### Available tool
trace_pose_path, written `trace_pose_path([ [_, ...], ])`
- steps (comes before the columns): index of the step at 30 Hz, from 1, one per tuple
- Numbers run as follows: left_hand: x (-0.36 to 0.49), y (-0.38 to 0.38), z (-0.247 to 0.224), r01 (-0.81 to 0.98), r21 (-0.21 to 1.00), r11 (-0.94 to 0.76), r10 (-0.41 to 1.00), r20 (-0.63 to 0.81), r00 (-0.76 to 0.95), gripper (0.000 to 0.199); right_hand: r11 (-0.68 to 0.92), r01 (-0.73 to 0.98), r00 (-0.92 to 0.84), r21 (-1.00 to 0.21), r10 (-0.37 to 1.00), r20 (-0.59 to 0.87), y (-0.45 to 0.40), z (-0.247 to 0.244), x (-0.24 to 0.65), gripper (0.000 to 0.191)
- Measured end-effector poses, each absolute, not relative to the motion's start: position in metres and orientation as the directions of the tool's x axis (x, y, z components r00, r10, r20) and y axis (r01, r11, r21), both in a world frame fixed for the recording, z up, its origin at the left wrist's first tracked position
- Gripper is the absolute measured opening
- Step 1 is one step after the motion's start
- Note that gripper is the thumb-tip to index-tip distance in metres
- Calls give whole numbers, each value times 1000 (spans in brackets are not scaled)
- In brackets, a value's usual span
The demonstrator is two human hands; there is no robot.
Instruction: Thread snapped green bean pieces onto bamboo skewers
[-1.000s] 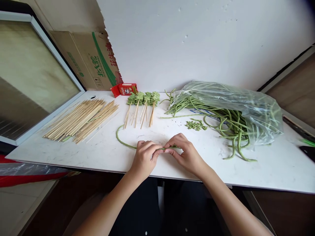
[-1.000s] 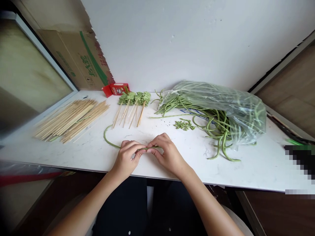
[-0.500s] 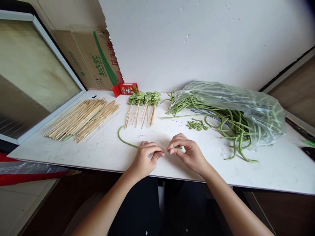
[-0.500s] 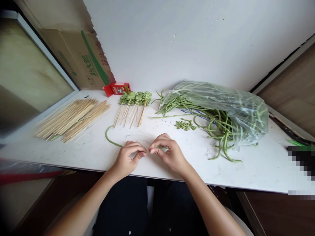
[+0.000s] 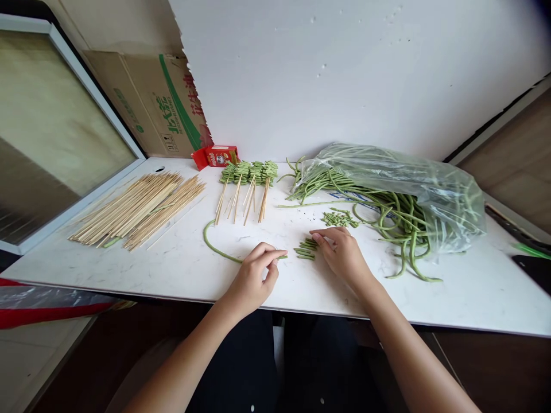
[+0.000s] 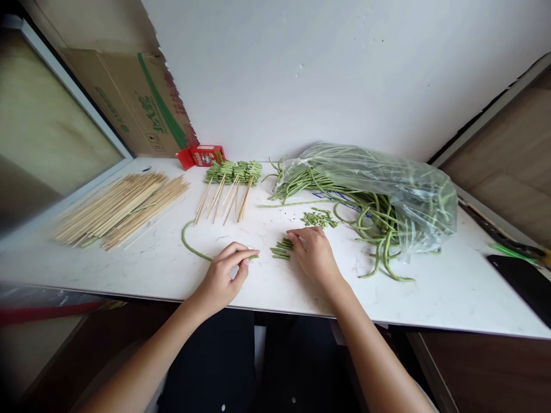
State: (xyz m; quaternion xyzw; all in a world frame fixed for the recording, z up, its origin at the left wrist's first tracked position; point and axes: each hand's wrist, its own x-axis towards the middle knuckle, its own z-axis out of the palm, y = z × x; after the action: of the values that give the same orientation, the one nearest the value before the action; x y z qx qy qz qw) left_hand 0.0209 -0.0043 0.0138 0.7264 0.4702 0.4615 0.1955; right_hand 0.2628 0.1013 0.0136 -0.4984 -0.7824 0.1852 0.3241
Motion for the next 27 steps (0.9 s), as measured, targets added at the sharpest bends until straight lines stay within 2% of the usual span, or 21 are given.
trace_pose_path([
  [4, 22, -2, 8, 534, 660, -529, 826, 545, 145, 42, 442, 626, -289, -643, 897, 335, 96, 26, 262, 34],
  [9, 24, -4, 1, 543, 634, -550, 784, 616, 74, 46, 585, 423, -570, -692, 765, 298, 71, 48, 245, 27],
  [11, 25, -5, 0, 524, 636, -566, 774, 629, 72, 45, 613, 373, -620, -697, 723, 305, 63, 52, 238, 21],
  [14, 25, -5, 3, 549, 629, -550, 782, 619, 74, 37, 634, 346, -628, -691, 704, 332, 60, 52, 236, 16],
  [18, 23, -4, 10, 609, 622, -492, 805, 592, 45, 14, 616, 362, -603, -699, 727, 328, 65, 51, 240, 14],
  [27, 26, -7, 12, 552, 610, -568, 759, 648, 66, 8, 626, 284, -612, -726, 701, 366, 57, 48, 230, 9],
])
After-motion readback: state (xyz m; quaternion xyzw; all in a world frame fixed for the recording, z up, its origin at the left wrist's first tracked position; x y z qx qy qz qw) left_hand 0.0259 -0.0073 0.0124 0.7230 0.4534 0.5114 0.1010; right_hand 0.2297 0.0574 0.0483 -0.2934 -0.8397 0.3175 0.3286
